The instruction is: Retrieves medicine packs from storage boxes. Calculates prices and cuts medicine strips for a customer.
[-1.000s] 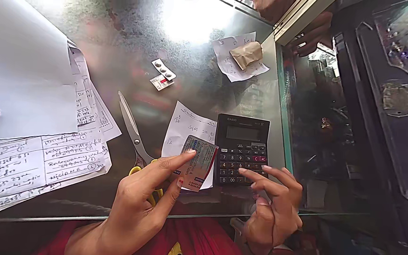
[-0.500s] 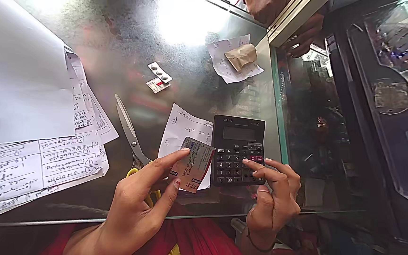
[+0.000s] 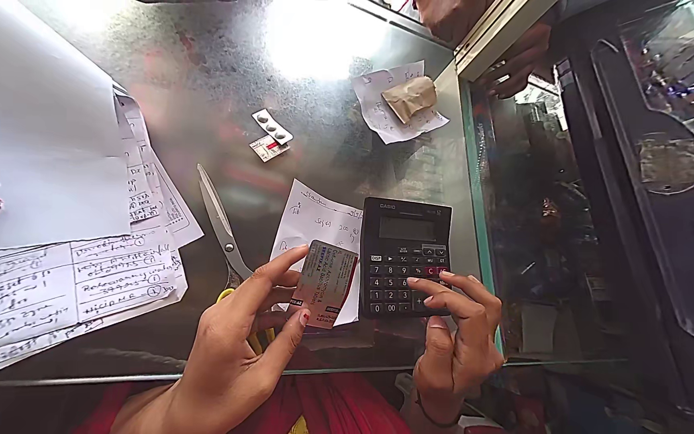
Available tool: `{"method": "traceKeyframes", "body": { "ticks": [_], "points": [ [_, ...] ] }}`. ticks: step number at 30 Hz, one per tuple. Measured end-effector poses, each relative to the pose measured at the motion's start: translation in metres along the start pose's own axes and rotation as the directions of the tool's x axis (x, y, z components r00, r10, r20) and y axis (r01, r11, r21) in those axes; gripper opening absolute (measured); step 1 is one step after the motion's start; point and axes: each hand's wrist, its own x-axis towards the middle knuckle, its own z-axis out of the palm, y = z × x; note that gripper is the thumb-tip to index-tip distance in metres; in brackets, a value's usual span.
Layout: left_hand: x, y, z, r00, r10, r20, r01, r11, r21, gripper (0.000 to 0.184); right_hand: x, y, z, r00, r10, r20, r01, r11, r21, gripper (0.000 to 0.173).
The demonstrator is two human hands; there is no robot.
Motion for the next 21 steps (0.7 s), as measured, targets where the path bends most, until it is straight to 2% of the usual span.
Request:
{"method": "traceKeyframes", "body": {
  "ticks": [3,6,9,11,13,15,17,21],
  "points": [
    [0.001,0.0,0.001,1.0,0.002,0.006,-0.002,1.0,0.017,0.053,0.003,-0.007,-0.001,0.993,-0.003,0.121,0.015,0.995,-0.099,0.037],
    [0.0,0.001,0.001,1.0,0.002,0.01,-0.003,1.0,0.015,0.053,0.006,-0.004,-0.009,0.983,0.023,0.183,-0.014,0.999,-0.046,0.038],
    [0.001,0.001,0.0,0.999,0.035,0.01,-0.034,0.998,-0.051,0.05,0.002,0.006,-0.008,0.995,0.027,0.097,-0.028,1.0,0.008,0.032],
    [0.001,0.0,-0.003,0.988,0.155,-0.013,-0.155,0.984,-0.089,0.028,-0.001,0.009,-0.008,0.999,0.045,0.01,-0.045,0.999,0.012,0.027],
    [0.002,-0.002,-0.006,0.937,0.35,-0.007,-0.35,0.935,-0.054,0.005,-0.002,0.013,-0.009,0.995,0.069,-0.067,-0.069,0.998,-0.001,0.025],
    [0.001,-0.004,-0.011,0.867,0.498,0.028,-0.499,0.866,0.021,0.003,-0.004,0.017,-0.011,0.989,0.09,-0.118,-0.095,0.995,-0.034,0.023],
    [-0.002,-0.005,-0.015,0.825,0.563,0.051,-0.565,0.819,0.097,0.006,-0.006,0.019,-0.012,0.983,0.111,-0.148,-0.12,0.991,-0.053,0.021],
    [-0.005,-0.004,-0.017,0.82,0.569,0.057,-0.572,0.814,0.107,0.006,-0.01,0.016,-0.011,0.982,0.131,-0.136,-0.141,0.988,-0.061,0.023]
  ]
}}
